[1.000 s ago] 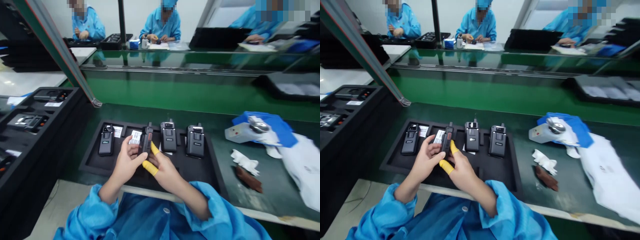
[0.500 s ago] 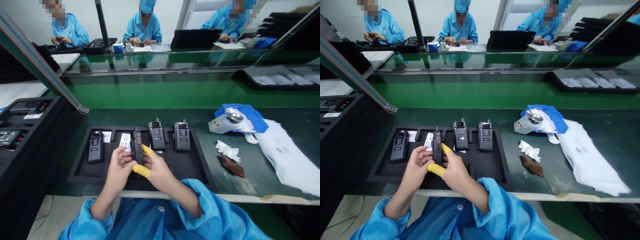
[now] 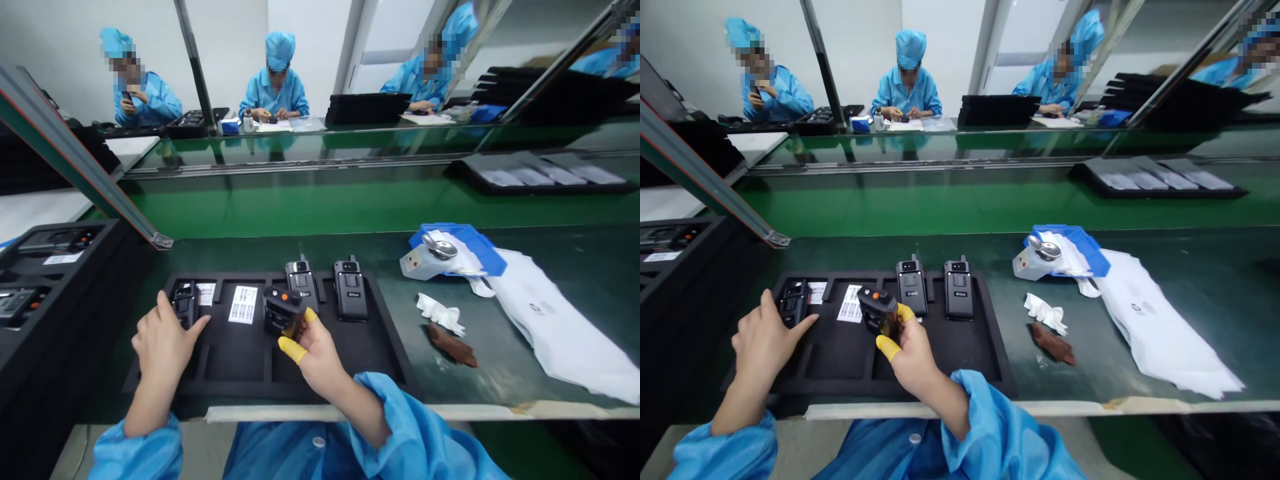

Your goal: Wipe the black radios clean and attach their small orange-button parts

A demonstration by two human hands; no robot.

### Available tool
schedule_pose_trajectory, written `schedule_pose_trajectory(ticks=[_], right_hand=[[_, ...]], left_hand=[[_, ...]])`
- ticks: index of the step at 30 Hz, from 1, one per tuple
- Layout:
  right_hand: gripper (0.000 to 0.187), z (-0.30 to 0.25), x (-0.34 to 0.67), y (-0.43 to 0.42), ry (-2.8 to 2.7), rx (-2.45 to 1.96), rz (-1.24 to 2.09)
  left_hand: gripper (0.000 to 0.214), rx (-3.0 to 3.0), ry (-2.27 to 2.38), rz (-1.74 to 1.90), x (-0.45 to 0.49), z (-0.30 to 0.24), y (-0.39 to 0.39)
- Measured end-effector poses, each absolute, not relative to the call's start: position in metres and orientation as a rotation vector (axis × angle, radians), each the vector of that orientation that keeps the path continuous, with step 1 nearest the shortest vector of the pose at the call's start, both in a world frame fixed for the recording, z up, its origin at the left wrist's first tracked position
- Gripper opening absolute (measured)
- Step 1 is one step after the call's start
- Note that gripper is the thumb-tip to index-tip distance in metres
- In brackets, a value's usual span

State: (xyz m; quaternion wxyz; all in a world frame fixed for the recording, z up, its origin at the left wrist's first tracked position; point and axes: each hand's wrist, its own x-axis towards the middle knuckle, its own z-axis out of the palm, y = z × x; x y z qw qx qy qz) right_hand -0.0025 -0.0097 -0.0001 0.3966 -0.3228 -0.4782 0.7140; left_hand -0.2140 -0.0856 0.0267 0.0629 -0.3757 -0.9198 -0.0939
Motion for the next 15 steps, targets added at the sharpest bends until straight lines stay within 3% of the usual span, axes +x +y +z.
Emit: schedule_pose_trajectory(ticks=[7,15], right_hand=[[0.042,-0.016,-0.002,-0.012,-1.48,-0.736,1.469],[0.045,-0.009,0.002,-0.014,-1.606,-0.581,1.243]], left_hand=[[0.077,-1.1,-2.827,0.008,-0.204,0.029,-0.079],[0.083,-1.053,-3.082,-0.438,-0.225,0.036,-0.078]])
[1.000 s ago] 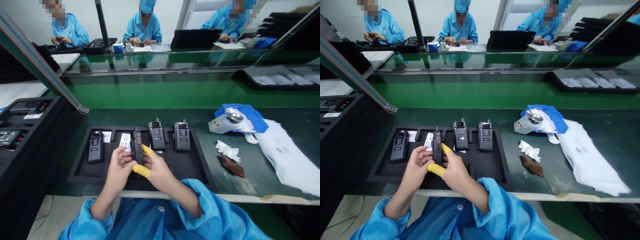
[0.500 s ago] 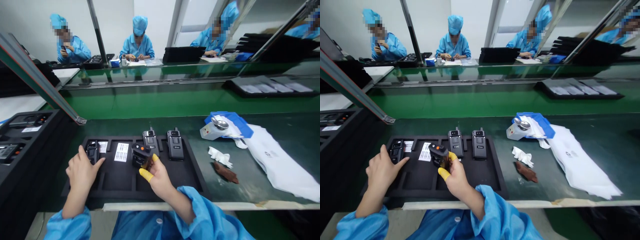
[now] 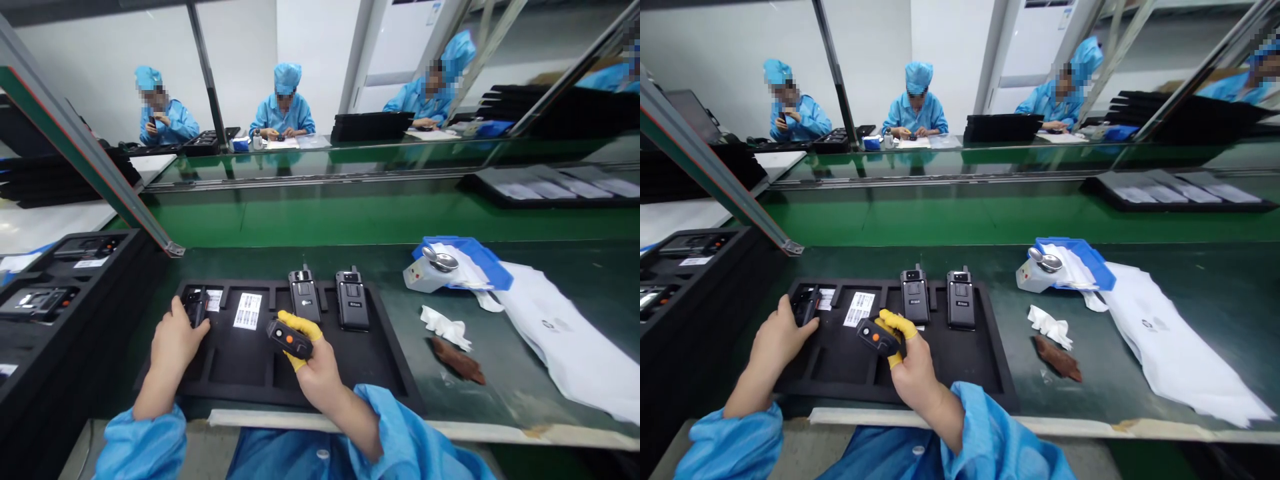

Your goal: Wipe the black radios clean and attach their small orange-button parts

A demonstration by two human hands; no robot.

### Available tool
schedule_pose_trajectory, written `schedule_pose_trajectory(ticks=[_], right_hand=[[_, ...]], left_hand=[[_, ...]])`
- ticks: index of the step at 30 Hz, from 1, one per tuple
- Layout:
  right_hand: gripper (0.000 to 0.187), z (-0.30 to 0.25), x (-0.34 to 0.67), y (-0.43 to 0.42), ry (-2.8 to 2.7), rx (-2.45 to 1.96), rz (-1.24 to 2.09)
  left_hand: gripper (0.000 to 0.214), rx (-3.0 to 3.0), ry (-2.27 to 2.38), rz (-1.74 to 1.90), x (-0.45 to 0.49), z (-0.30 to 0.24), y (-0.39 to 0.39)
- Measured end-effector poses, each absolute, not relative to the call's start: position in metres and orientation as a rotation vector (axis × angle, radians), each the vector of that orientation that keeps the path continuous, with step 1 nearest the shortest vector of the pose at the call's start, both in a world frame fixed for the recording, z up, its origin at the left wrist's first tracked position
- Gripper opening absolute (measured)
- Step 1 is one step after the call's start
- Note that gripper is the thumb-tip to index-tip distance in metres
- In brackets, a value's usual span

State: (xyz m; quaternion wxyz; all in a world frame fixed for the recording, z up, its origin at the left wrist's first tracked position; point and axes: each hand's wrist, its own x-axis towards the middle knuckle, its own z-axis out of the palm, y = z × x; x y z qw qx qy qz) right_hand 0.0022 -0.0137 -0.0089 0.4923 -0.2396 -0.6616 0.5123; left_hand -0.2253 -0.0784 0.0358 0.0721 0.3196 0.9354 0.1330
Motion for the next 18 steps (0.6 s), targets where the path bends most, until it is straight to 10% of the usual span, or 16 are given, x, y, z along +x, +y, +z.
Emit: schedule_pose_trajectory(ticks=[9,18], right_hand=[[0.041,-0.007,0.003,-0.012,-1.632,-0.666,1.258],[0.037,-0.011,0.007,-0.011,-1.677,-0.729,1.287]], left_hand=[[0.078,0.652,1.85,1.59,-0.215,0.041,-0.093],[0.053,1.38,1.995,1.68,-0.157,0.026,-0.084]])
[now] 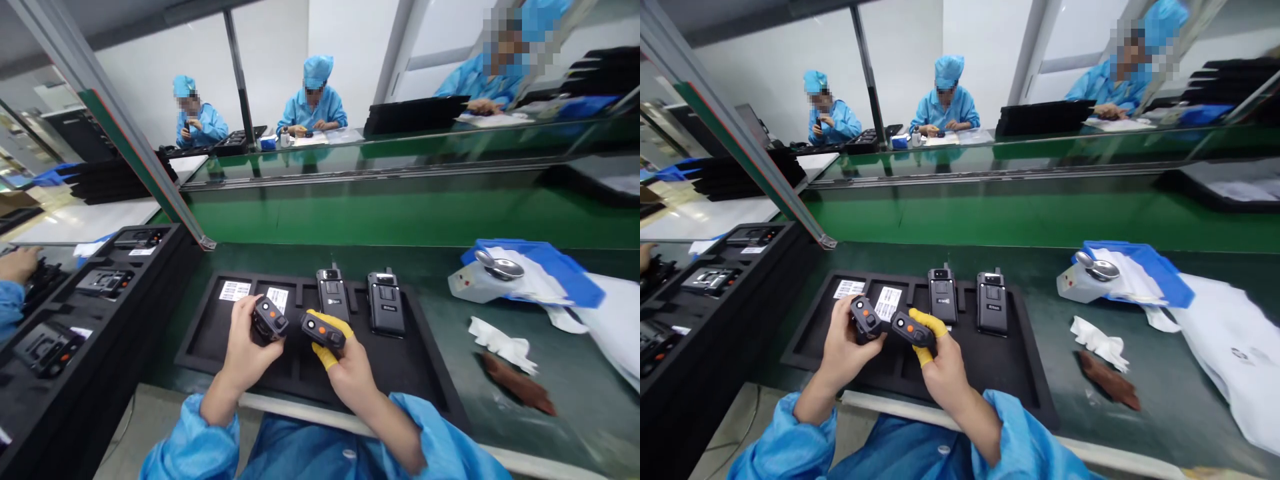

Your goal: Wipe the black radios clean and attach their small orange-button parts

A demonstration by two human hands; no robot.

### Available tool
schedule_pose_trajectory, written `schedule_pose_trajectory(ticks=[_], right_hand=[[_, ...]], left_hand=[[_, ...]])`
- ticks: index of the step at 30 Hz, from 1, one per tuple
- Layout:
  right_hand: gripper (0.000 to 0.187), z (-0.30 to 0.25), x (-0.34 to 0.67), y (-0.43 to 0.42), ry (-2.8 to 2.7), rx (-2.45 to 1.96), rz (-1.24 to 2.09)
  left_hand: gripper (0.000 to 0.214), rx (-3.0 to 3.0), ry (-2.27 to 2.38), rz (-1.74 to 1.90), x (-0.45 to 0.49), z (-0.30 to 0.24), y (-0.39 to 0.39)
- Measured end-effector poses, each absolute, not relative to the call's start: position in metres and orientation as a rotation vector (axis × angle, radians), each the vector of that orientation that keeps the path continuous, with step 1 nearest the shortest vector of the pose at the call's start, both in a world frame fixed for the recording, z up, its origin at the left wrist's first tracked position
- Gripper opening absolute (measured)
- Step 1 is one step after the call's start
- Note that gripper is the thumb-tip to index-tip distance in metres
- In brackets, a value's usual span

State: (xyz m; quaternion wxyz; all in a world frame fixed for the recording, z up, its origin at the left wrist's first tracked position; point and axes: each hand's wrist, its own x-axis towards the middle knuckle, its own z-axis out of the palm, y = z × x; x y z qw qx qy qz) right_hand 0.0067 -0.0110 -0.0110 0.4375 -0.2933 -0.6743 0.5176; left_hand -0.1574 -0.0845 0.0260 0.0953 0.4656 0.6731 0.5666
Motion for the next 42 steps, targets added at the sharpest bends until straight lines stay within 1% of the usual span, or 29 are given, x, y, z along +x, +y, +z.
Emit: schedule_pose_trajectory(ticks=[4,9,10,12,14,16,18,20,27,30,33,35,36,38,40,42], right_hand=[[0.04,-0.01,0.01,-0.012,-1.719,-0.723,1.252],[0.038,-0.013,0.009,-0.013,-1.703,-0.72,1.271],[0.037,-0.013,0.009,-0.013,-1.679,-0.739,1.295],[0.04,-0.012,0.009,-0.013,-1.587,-0.786,1.39],[0.052,-0.009,0.009,-0.012,-1.454,-0.817,1.546],[0.068,-0.002,0.01,-0.011,-1.339,-0.831,1.708],[0.078,0.004,0.011,-0.009,-1.28,-0.85,1.801],[0.082,0.008,0.014,-0.008,-1.272,-0.857,1.838],[0.085,0.005,0.018,-0.011,-1.286,-0.828,1.861],[0.081,0.005,0.017,-0.013,-1.287,-0.831,1.849],[0.068,0.011,0.017,-0.013,-1.179,-0.792,1.886],[0.054,0.016,0.019,-0.011,-1.025,-0.775,1.99],[0.045,0.018,0.019,-0.01,-0.941,-0.773,2.069],[0.028,0.022,0.021,-0.007,-0.785,-0.763,2.235],[0.022,0.023,0.022,-0.003,-0.648,-0.733,2.355],[0.021,0.023,0.021,-0.001,-0.526,-0.707,2.402]], left_hand=[[0.053,1.616,2.03,1.694,-0.154,0.022,-0.085],[0.052,1.679,2.023,1.697,-0.156,0.019,-0.087],[0.052,1.619,2.0,1.705,-0.156,0.019,-0.088],[0.054,1.247,1.794,1.78,-0.156,0.02,-0.087],[0.058,0.782,1.465,1.809,-0.157,0.023,-0.086],[0.061,0.517,1.226,1.784,-0.158,0.026,-0.084],[0.064,0.453,1.145,1.766,-0.158,0.029,-0.083],[0.064,0.39,1.075,1.756,-0.158,0.03,-0.082],[0.06,0.318,0.918,1.744,-0.152,0.031,-0.083],[0.055,0.32,0.894,1.755,-0.153,0.031,-0.085],[0.058,0.301,0.862,1.739,-0.157,0.03,-0.087],[0.06,0.261,0.821,1.716,-0.16,0.029,-0.088],[0.056,0.225,0.806,1.722,-0.161,0.028,-0.088],[0.042,0.135,0.813,1.76,-0.162,0.028,-0.088],[0.035,0.106,0.863,1.769,-0.161,0.029,-0.088],[0.039,0.186,0.903,1.721,-0.16,0.032,-0.091]])
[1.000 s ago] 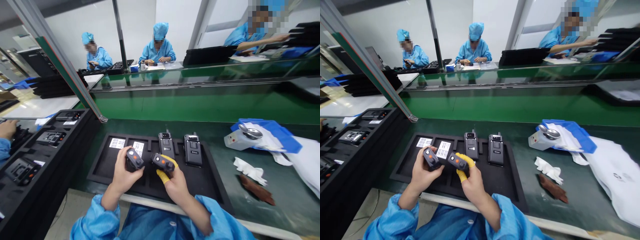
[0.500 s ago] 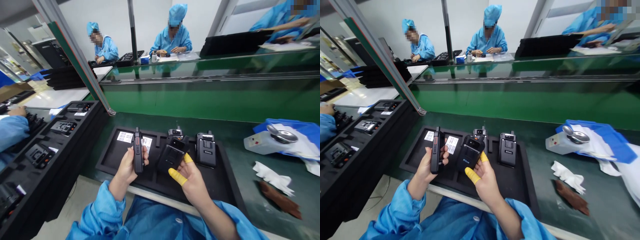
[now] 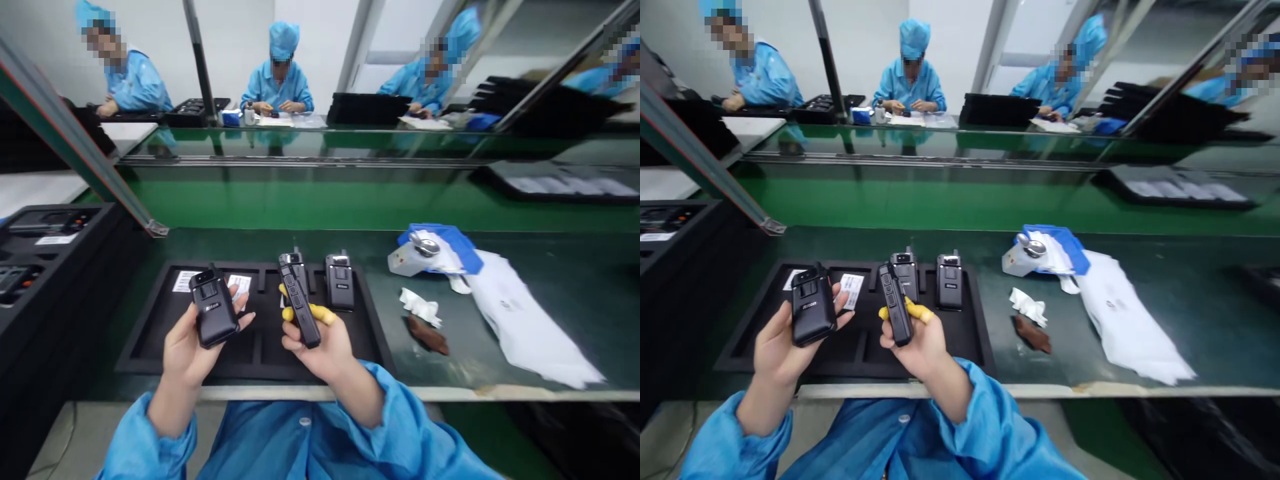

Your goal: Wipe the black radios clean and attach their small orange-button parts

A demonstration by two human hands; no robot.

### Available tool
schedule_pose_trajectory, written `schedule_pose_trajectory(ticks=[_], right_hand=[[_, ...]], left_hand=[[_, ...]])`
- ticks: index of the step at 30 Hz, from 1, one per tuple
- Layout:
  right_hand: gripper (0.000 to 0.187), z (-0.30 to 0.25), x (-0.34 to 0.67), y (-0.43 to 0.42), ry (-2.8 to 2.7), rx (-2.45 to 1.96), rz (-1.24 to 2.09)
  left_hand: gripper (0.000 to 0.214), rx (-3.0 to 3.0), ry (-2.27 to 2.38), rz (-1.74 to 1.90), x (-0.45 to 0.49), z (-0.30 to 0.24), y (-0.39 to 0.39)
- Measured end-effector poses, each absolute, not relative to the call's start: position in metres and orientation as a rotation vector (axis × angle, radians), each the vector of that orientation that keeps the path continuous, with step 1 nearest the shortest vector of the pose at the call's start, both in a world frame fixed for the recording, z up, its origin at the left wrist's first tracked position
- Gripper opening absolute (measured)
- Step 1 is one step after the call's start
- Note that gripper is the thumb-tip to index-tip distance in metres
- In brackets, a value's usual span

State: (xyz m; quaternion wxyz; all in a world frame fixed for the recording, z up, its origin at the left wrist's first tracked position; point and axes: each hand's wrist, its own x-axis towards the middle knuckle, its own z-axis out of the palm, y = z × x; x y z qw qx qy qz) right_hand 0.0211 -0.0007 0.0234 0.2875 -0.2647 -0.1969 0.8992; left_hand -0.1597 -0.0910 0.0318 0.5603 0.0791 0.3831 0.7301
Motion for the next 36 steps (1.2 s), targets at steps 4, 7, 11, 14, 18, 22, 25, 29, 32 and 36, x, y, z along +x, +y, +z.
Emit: schedule_pose_trajectory(ticks=[4,7,11,14,18,22,25,29,32,36], right_hand=[[0.022,0.02,0.019,0.001,-0.393,-0.686,2.415],[0.02,0.017,0.019,0.001,-0.422,-0.669,2.419],[0.02,0.014,0.019,0.0,-0.429,-0.675,2.423],[0.02,0.014,0.019,0.0,-0.383,-0.698,2.43],[0.018,0.016,0.019,-0.001,-0.404,-0.725,2.423],[0.015,0.014,0.02,-0.001,-0.456,-0.723,2.416],[0.015,0.013,0.02,-0.002,-0.492,-0.722,2.413],[0.015,0.015,0.019,-0.002,-0.479,-0.758,2.412],[0.015,0.017,0.018,-0.001,-0.479,-0.785,2.401],[0.016,0.015,0.015,-0.001,-0.507,-0.814,2.382]], left_hand=[[0.055,0.418,0.955,1.598,-0.156,0.038,-0.1],[0.066,0.524,1.06,1.541,-0.152,0.038,-0.102],[0.085,0.631,1.177,1.513,-0.146,0.034,-0.097],[0.098,0.676,1.177,1.518,-0.142,0.031,-0.094],[0.105,0.709,1.153,1.516,-0.14,0.028,-0.094],[0.109,0.723,1.147,1.504,-0.141,0.024,-0.096],[0.112,0.733,1.133,1.501,-0.142,0.022,-0.096],[0.114,0.713,1.116,1.501,-0.143,0.022,-0.097],[0.114,0.708,1.122,1.497,-0.144,0.023,-0.099],[0.112,0.694,1.188,1.491,-0.147,0.021,-0.1]])
